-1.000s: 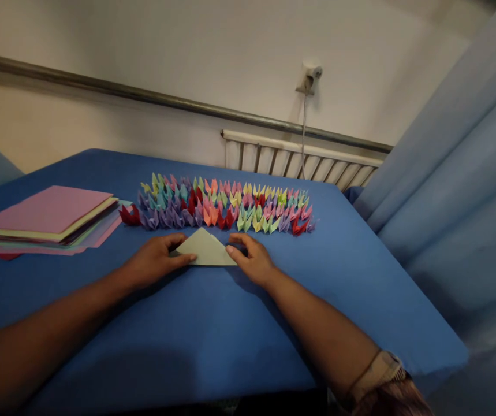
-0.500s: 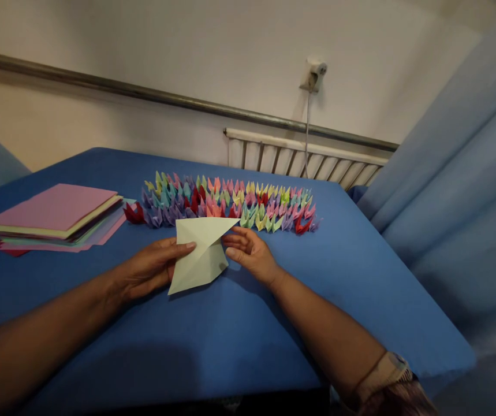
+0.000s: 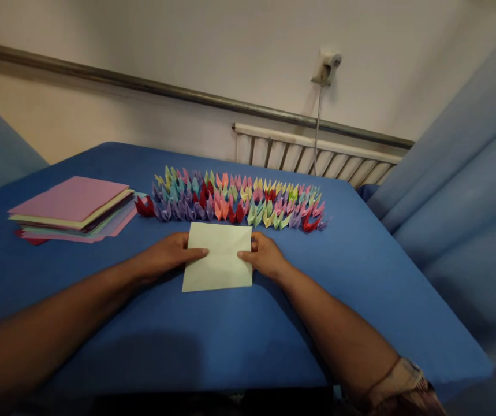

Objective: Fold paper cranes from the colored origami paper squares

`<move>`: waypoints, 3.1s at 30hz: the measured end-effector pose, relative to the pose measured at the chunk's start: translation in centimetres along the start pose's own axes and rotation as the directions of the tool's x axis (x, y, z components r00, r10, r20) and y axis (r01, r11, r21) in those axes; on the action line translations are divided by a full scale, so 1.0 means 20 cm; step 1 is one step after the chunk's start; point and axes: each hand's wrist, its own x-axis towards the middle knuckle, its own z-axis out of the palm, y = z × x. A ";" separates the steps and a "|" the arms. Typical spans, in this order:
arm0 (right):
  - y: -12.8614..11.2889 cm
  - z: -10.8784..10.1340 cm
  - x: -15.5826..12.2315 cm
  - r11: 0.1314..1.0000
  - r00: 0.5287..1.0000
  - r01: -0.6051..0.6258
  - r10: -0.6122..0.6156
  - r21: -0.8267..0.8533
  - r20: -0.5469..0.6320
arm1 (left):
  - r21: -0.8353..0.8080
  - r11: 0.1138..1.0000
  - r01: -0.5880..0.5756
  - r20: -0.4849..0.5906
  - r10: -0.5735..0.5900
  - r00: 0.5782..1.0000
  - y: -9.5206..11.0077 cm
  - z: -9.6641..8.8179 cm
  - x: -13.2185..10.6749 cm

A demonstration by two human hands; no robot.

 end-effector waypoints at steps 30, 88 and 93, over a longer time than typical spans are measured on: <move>-0.17 -0.08 -0.11 0.819 0.944 0.324 -0.245 -0.473 0.222 | 0.756 0.480 -0.445 0.220 0.454 0.864 -0.04 -0.01 0.03; -0.01 0.11 -0.13 0.089 0.990 0.110 -0.096 -0.990 0.101 | 0.935 0.256 -0.247 0.178 0.266 0.948 -0.11 0.10 0.01; -0.01 0.10 -0.12 0.080 0.991 0.008 -0.134 -0.997 -0.003 | 0.953 0.256 -0.164 0.094 0.264 0.960 -0.13 0.07 0.01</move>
